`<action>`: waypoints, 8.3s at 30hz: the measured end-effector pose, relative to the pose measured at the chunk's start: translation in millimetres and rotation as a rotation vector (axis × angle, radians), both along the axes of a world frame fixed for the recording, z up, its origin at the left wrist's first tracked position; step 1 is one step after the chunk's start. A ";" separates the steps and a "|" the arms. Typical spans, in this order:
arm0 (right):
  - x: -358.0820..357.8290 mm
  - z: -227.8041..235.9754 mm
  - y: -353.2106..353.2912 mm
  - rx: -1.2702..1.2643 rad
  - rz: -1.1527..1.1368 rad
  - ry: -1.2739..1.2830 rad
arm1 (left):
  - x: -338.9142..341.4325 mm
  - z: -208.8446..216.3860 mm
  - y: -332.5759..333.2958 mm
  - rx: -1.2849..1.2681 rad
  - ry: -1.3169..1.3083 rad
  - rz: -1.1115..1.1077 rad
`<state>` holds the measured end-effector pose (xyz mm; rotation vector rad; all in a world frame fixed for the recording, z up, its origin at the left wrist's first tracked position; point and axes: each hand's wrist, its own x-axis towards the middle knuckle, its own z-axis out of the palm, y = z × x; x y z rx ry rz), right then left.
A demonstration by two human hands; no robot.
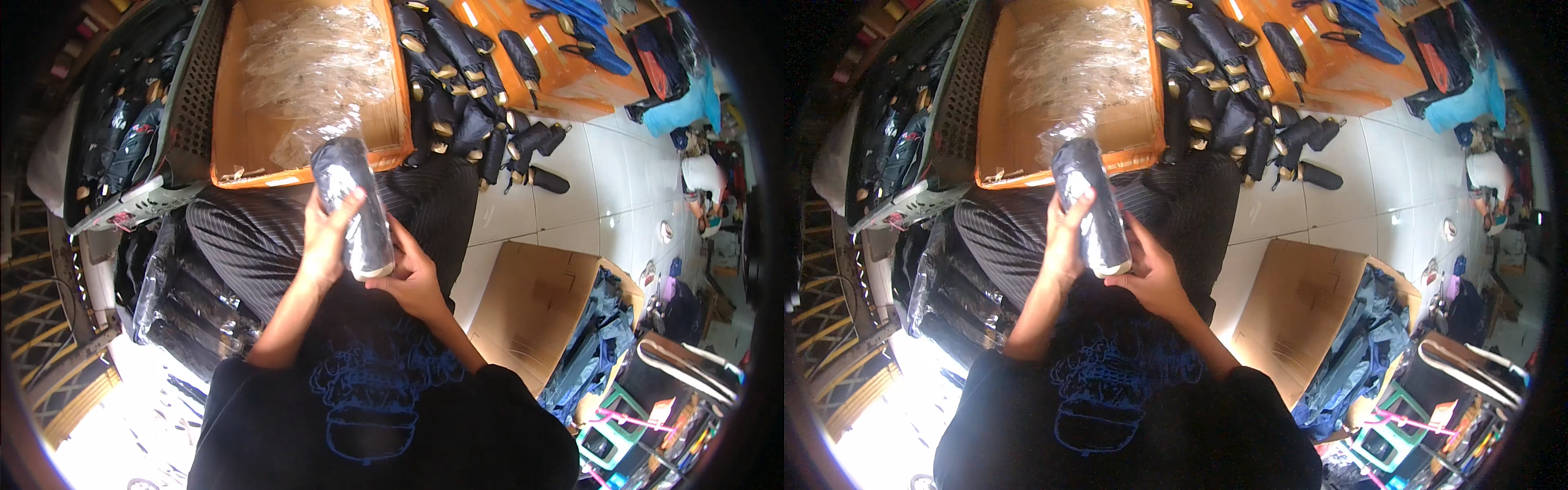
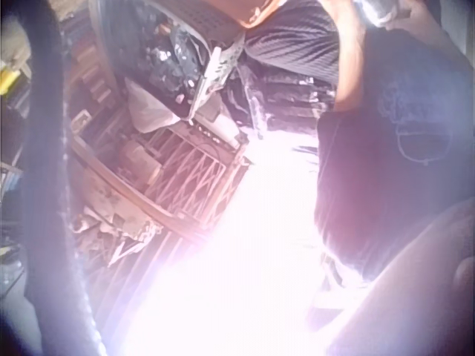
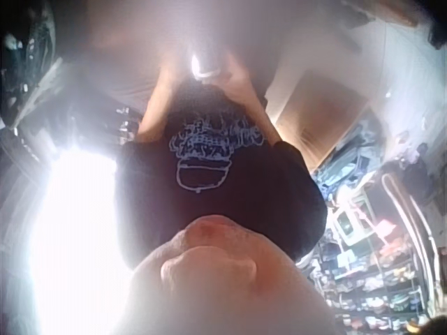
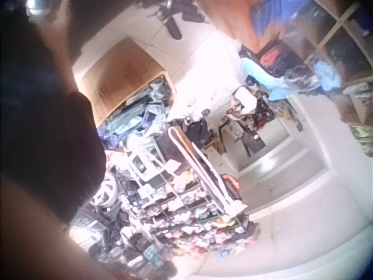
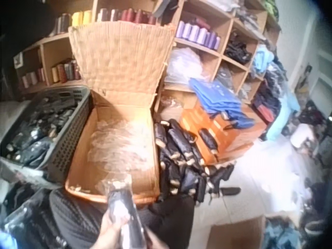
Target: The person repeatedly picks up small black cylindrical items, places each into a clear plastic bag, and sets the packaged item aside. The process is repeated for multiple items in a cluttered indoor workspace.
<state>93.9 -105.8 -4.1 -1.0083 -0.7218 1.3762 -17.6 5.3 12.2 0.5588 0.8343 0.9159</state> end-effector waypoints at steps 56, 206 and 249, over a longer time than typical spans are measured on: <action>300.5 -223.1 90.5 -0.752 -0.537 -1.058 | -387.8 -8.3 -48.5 0.528 1.984 0.394; 30.1 -72.2 6.4 -0.438 -0.146 0.603 | -25.2 -74.8 -62.5 -0.231 -0.199 -0.312; 132.5 -147.3 7.1 -0.295 -0.023 0.628 | 132.6 -195.6 260.2 0.987 1.511 -0.990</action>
